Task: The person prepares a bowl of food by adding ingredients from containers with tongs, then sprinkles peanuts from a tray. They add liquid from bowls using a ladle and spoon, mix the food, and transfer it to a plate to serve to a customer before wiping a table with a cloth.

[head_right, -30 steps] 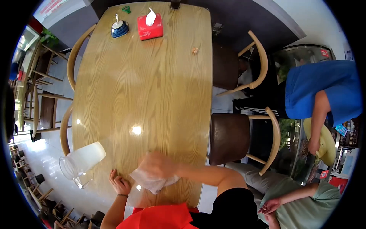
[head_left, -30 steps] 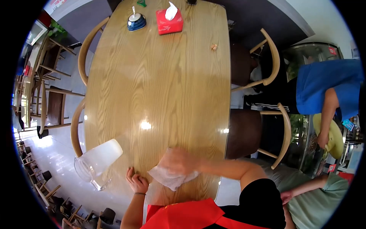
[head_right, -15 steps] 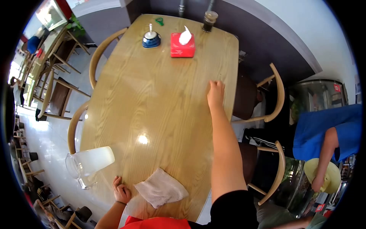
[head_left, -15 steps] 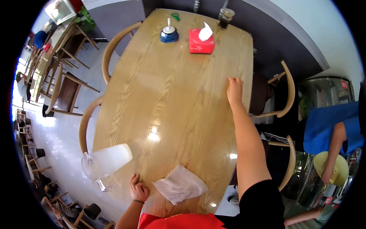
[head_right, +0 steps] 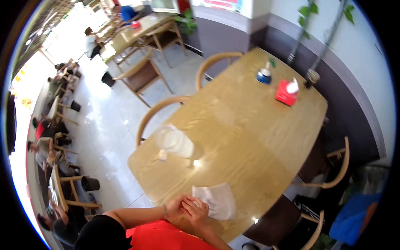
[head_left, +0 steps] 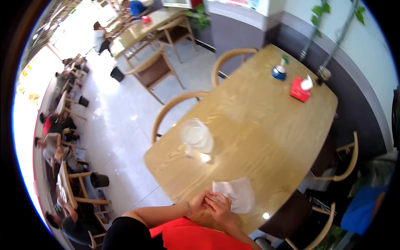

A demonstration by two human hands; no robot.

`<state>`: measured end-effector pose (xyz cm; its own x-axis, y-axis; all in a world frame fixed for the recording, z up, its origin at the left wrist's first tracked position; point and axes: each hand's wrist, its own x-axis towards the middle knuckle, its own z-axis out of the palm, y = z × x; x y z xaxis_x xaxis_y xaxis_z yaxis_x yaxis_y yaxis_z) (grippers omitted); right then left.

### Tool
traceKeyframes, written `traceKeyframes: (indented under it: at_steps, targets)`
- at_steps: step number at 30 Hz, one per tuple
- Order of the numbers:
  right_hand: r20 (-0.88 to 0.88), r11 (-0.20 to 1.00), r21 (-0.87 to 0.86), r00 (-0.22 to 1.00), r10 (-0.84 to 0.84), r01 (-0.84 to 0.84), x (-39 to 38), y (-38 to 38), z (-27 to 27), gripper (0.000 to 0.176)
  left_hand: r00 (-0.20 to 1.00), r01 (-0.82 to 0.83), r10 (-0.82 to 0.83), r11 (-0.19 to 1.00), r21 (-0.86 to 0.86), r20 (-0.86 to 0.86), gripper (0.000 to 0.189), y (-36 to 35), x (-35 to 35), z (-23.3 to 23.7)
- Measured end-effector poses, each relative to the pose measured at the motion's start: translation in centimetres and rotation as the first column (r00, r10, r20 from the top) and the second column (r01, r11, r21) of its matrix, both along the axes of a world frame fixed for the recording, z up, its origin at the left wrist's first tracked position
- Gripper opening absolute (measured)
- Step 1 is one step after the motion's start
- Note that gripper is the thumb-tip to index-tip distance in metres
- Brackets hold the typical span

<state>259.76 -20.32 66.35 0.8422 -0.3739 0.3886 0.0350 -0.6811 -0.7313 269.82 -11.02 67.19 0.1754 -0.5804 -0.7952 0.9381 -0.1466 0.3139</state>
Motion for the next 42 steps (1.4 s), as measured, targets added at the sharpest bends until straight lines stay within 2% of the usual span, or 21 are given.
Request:
traceKeyframes:
  at_steps: [4,6,8,9,11,12,16,18,21,22,24,25,26,27,30,31,32,33,37,40,42]
  targets:
    - [-0.059,0.991,-0.1,0.995,0.086,-0.092,0.5,1.2,1.3,0.038,0.993,0.049,-0.061,0.992,-0.118,-0.102,0.033,4.3,1.4,-2.2]
    - [0.002,1.0,-0.013,1.0,-0.02,0.02,-0.3,0.1,-1.2,0.047,0.991,0.12,-0.119,0.993,-0.007,0.058,0.032,5.3,2.9,-0.4]
    - [-0.267,0.946,-0.26,0.927,-0.264,0.195,-1.1,-1.3,-2.8,0.054,0.584,0.809,-0.805,0.587,0.001,0.101,0.026,7.6,4.5,1.8]
    - [-0.261,0.952,-0.26,0.937,-0.232,0.163,-1.2,-1.8,-3.6,0.054,0.612,0.788,-0.784,0.616,0.005,0.105,0.026,8.8,4.2,2.2]
    - [-0.384,0.892,-0.431,0.867,-0.316,0.134,-1.3,-2.7,-5.1,0.051,0.247,0.936,-0.968,0.249,-0.25,-0.042,0.02,10.7,3.3,2.1]
    - [-0.386,0.892,-0.435,0.869,-0.309,0.124,-1.1,-3.2,-5.7,0.051,0.256,0.933,-0.966,0.257,-0.254,-0.039,0.02,11.5,2.5,1.7]
    - [-0.431,0.905,-0.426,0.88,-0.198,-0.005,-0.1,-8.0,-5.9,0.048,0.356,0.916,-0.711,0.138,-0.376,0.606,0.029,15.1,0.3,0.5]
    - [-0.414,0.872,-0.441,0.814,-0.407,0.212,-0.5,-14.3,-9.1,0.045,0.139,0.99,-0.702,0.111,-0.085,0.698,0.029,16.2,-0.3,0.1]
    - [-0.245,0.591,-0.605,0.582,-0.775,0.533,0.3,-24.5,-10.8,0.043,-0.235,0.951,-0.641,0.004,0.309,0.731,0.029,18.4,-0.9,-0.8]
    - [-0.223,0.5,-0.656,0.488,-0.844,0.566,0.6,-26.7,-11.7,0.044,-0.226,0.966,-0.629,-0.045,0.255,0.744,0.029,19.9,-1.4,-1.0]
    - [-0.109,0.364,-0.728,0.426,-0.898,0.581,2.5,-26.5,-12.0,0.045,-0.329,0.844,-0.375,0.296,0.448,0.867,0.033,23.2,-1.5,-0.7]
    - [-0.102,0.339,-0.715,0.388,-0.916,0.612,3.5,-24.0,-11.2,0.045,-0.307,0.876,-0.374,0.247,0.413,0.875,0.033,22.9,-2.0,1.0]
    - [-0.063,0.348,-0.706,0.436,-0.898,0.617,4.1,-21.3,-10.9,0.043,0.305,0.818,-0.733,0.529,0.227,0.608,0.03,21.6,-2.1,3.8]
    - [-0.181,0.51,-0.634,0.529,-0.829,0.582,5.1,-17.8,-9.3,0.039,0.782,0.589,-0.622,0.76,0.274,0.044,0.027,20.4,-2.0,5.2]
    - [-0.579,0.963,-0.079,0.775,-0.253,0.256,6.7,-3.7,-5.8,0.036,0.73,0.492,-0.633,0.748,0.446,0.257,0.023,20.1,-3.8,5.6]
    - [-0.408,0.983,-0.156,0.899,-0.158,0.102,6.5,1.5,-4.4,0.035,0.718,0.513,-0.65,0.736,0.441,0.249,0.023,19.6,-3.5,6.1]
    - [-0.247,0.975,-0.016,0.946,0.21,-0.221,5.0,9.5,-6.1,0.037,0.631,0.588,-0.73,0.671,0.451,0.262,0.022,19.3,-2.7,6.8]
    - [-0.297,0.939,-0.127,0.915,0.273,-0.321,4.7,11.9,-5.4,0.038,0.546,0.638,-0.789,0.61,0.469,0.283,0.021,19.0,-2.1,7.2]
    - [-0.205,0.904,-0.094,0.897,0.393,-0.417,4.6,10.0,-6.2,0.044,0.35,0.718,-0.859,0.502,0.482,0.373,0.022,19.1,-1.4,6.7]
    - [-0.045,0.949,-0.241,0.974,-0.221,0.204,1.7,3.4,-3.1,0.024,0.462,0.671,-0.724,0.663,0.332,0.512,0.026,22.5,-0.4,4.2]
    - [-0.345,0.592,-0.248,0.501,-0.794,0.767,-4.7,0.8,-3.9,0.014,0.332,0.756,-0.807,0.537,0.373,0.488,0.027,22.8,3.2,5.7]
